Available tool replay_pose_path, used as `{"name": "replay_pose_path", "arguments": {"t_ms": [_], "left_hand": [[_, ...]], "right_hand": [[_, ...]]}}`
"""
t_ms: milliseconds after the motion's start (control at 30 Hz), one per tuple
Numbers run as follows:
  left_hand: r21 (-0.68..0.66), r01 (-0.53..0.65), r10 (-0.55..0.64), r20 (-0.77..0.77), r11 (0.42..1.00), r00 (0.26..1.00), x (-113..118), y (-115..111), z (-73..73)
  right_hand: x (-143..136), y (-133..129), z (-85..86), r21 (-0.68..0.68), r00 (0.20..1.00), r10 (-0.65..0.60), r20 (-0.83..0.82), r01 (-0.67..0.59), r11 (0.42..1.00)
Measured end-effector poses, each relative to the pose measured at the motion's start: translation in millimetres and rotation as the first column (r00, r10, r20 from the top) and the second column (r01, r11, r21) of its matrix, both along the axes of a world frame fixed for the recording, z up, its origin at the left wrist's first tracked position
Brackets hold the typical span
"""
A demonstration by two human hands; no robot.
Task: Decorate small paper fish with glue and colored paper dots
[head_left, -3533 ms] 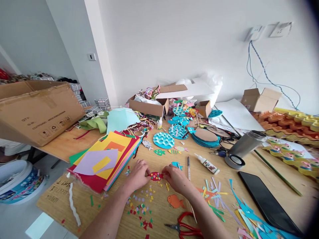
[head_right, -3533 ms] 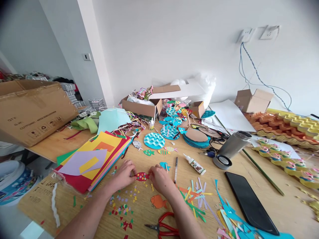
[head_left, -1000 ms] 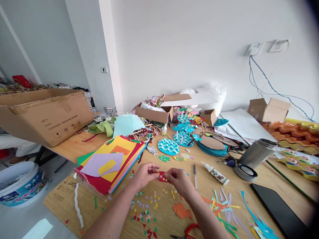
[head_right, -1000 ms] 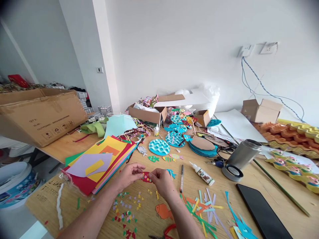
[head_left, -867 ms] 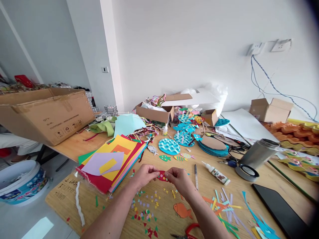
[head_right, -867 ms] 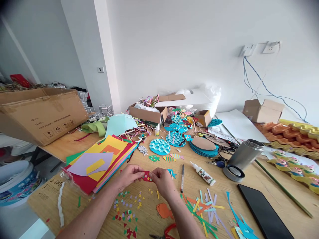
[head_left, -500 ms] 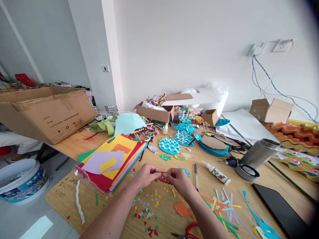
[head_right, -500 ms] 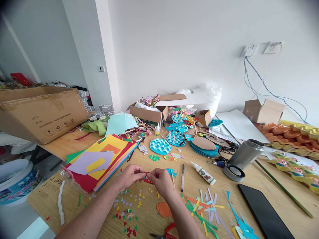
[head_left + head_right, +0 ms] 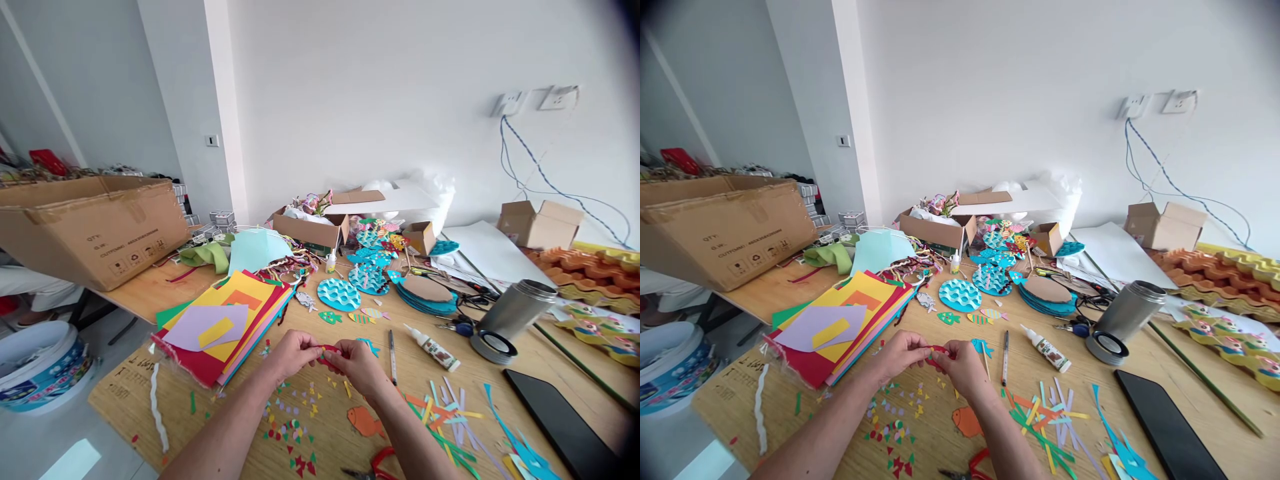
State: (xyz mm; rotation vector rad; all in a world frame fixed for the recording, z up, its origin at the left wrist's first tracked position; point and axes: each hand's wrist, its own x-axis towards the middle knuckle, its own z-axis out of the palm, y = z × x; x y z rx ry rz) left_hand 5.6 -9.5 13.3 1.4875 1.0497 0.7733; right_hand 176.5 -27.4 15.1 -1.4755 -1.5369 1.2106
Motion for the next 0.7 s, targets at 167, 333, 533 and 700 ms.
{"name": "replay_pose_path", "arguments": {"t_ms": [167,333,533,700], "left_hand": [[0.000,-0.044,0.044,0.014,0.999,0.999,-0.5,-1.1,4.8],[-0.013,-0.096,0.096,0.024,0.995,0.995,-1.0,-1.4,9.1],[-0.041,-0.084,0.085,0.020,0.996,0.996,-1.3,-2.9,12.0],[-0.051,-0.097,0.099,0.025,0.994,0.995,-1.7,-3.4,12.9]], "right_hand": [[2.1,-1.4,6.9,-0.057,0.998,-0.016,-0.058,0.013,0.998],[3.7,-0.8,8.1,-0.096,0.996,-0.022,-0.090,0.013,0.995],[2.5,2.1,1.8,-0.086,0.986,-0.034,-0.160,0.021,0.996],[4.1,-0.8,11.0,-0.106,0.988,-0.030,-0.148,0.014,0.994]]}}
